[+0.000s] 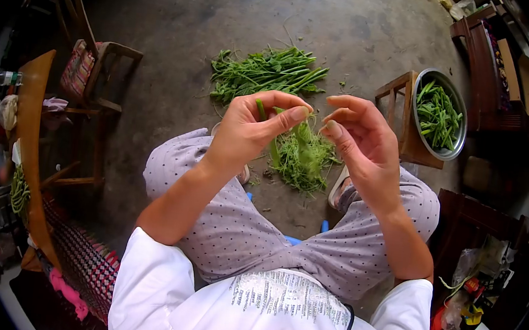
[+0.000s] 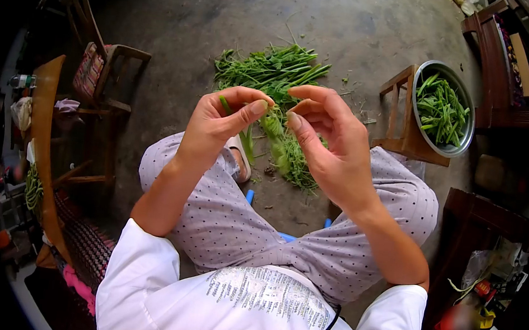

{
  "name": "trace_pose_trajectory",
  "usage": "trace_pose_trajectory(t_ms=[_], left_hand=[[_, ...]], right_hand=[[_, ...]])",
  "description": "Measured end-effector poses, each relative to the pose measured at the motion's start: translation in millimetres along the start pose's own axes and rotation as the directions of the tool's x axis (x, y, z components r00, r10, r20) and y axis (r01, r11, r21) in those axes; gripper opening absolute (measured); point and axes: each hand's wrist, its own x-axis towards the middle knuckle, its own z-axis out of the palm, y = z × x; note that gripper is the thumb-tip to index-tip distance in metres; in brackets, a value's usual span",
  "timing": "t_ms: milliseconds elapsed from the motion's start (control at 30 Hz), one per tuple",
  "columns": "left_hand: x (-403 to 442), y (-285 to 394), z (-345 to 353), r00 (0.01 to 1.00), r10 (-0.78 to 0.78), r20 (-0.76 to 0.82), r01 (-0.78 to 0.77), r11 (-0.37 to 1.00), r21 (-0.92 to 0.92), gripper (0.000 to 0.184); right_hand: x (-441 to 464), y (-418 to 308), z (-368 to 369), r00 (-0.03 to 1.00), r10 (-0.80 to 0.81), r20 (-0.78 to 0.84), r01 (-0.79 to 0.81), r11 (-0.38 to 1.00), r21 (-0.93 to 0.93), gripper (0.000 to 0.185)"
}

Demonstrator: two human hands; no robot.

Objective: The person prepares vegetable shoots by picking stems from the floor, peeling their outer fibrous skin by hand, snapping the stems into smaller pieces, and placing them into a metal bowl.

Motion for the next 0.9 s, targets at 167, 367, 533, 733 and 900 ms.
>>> trace_pose_trajectory(t_ms=[167, 367, 533, 733, 900], left_hand=[[-0.6, 1.0, 1.3, 0.998, 0.02, 0.053, -0.016, 0.997, -0.079, 0.019], [-2.6, 2.7, 6.9, 0.993, 0.081, 0.089, -0.089, 0.993, 0.084, 0.024], [-5.1, 9.9, 9.6, 0.99, 0.054, 0.128, -0.054, 0.999, -0.005, 0.029], [-4.7, 1.8, 7.3, 0.992, 0.022, 0.124, -0.025, 1.0, 0.016, 0.023], [-2.9, 11.6, 5.0, 0.996, -0.057, 0.064, 0.062, 0.995, -0.08, 0.016]], right_hand=[[3.3, 3.0, -8.1, 0.994, -0.049, 0.098, 0.077, 0.952, -0.296, 0.031], [5.3, 6.6, -8.0, 0.993, 0.084, 0.088, -0.059, 0.966, -0.25, 0.024], [6.7, 9.4, -6.2, 1.0, 0.02, 0.012, -0.019, 0.995, -0.1, 0.014], [7.9, 4.7, -5.6, 1.0, 0.01, -0.007, -0.01, 0.998, -0.055, 0.007], [4.2, -1.9, -5.5, 0.956, -0.266, 0.121, 0.291, 0.84, -0.457, 0.013]])
